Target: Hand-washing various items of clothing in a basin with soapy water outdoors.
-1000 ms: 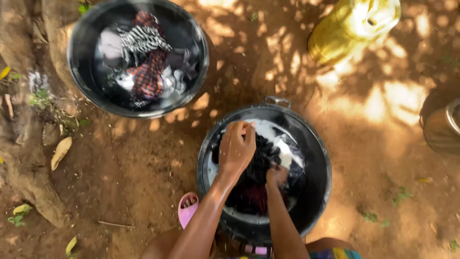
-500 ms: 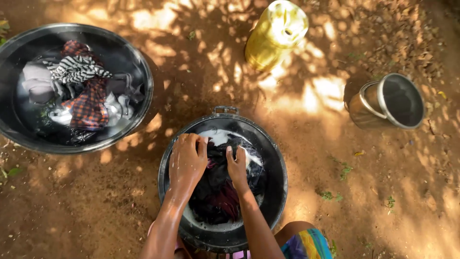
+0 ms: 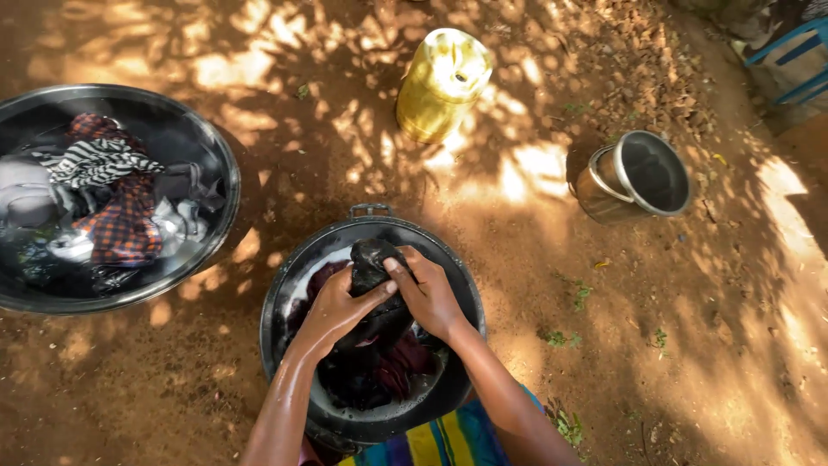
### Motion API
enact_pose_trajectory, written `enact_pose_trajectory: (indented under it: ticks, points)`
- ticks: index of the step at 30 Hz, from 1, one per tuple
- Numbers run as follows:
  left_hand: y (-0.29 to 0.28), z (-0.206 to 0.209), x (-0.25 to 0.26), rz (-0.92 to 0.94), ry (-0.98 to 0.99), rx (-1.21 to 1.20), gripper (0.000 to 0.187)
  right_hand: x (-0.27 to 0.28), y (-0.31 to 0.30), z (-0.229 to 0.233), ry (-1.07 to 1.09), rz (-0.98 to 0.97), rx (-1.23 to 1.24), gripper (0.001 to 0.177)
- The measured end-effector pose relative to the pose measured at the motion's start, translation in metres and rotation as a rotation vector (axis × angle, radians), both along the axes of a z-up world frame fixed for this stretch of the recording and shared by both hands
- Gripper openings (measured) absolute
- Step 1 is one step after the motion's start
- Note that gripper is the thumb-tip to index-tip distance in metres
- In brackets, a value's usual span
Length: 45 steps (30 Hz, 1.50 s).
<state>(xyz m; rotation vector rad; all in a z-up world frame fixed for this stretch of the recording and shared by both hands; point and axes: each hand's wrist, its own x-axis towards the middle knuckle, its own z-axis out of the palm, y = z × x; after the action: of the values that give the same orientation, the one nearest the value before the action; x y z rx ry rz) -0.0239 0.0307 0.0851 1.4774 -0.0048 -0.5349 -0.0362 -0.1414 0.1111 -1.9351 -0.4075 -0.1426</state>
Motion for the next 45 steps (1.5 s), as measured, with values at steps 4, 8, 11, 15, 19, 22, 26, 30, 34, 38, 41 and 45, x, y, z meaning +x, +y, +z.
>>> enact_pose_trajectory:
  ticks: [4, 8, 11, 15, 19, 22, 26, 30, 34, 38, 41, 45]
  points:
    - [-0.026, -0.050, 0.004, 0.050, -0.006, 0.044, 0.047, -0.002, -0.032, -0.048, 0.359, -0.263, 0.008, 0.037]
    - [-0.036, -0.034, -0.005, 0.170, -0.019, 0.079, 0.062, 0.018, -0.035, -0.062, 0.520, -0.291, -0.044, 0.052]
    - [-0.044, -0.041, 0.006, 0.316, 0.104, -0.086, 0.050, 0.023, -0.046, -0.032, 0.572, -0.214, 0.009, 0.063]
    - [-0.049, -0.013, 0.015, 0.395, 0.150, -0.128, 0.049, 0.020, -0.066, -0.059, 0.741, -0.072, -0.015, 0.061]
    - [-0.052, -0.023, 0.021, 0.418, 0.286, -0.038, 0.061, 0.032, -0.091, -0.127, 0.609, -0.023, 0.217, 0.027]
    - [-0.046, 0.007, 0.013, 0.289, 0.219, 0.063, 0.073, 0.038, -0.084, -0.134, 0.540, -0.154, 0.471, 0.022]
    - [-0.051, -0.020, 0.008, 0.057, -0.040, 0.020, 0.045, 0.041, -0.072, -0.133, 0.335, -0.237, 0.667, 0.032]
    - [-0.105, -0.219, 0.039, 0.330, -0.026, -0.267, 0.047, -0.012, 0.005, -0.101, 0.035, -0.389, -0.074, 0.018]
    - [-0.116, -0.135, -0.003, 0.438, 0.022, -0.123, 0.040, 0.009, -0.036, -0.165, -0.385, -0.504, -0.611, 0.025]
    - [-0.103, -0.108, 0.001, 0.472, 0.153, -0.214, 0.059, -0.007, 0.002, -0.130, -0.246, -0.657, -0.664, 0.029]
    - [-0.107, -0.137, 0.003, 0.547, 0.248, -0.251, 0.057, 0.020, -0.010, -0.123, -0.156, -0.667, -0.563, 0.032]
    - [-0.116, -0.112, 0.001, 0.381, 0.258, -0.112, 0.064, 0.034, -0.036, -0.124, 0.031, -0.676, -0.430, 0.037]
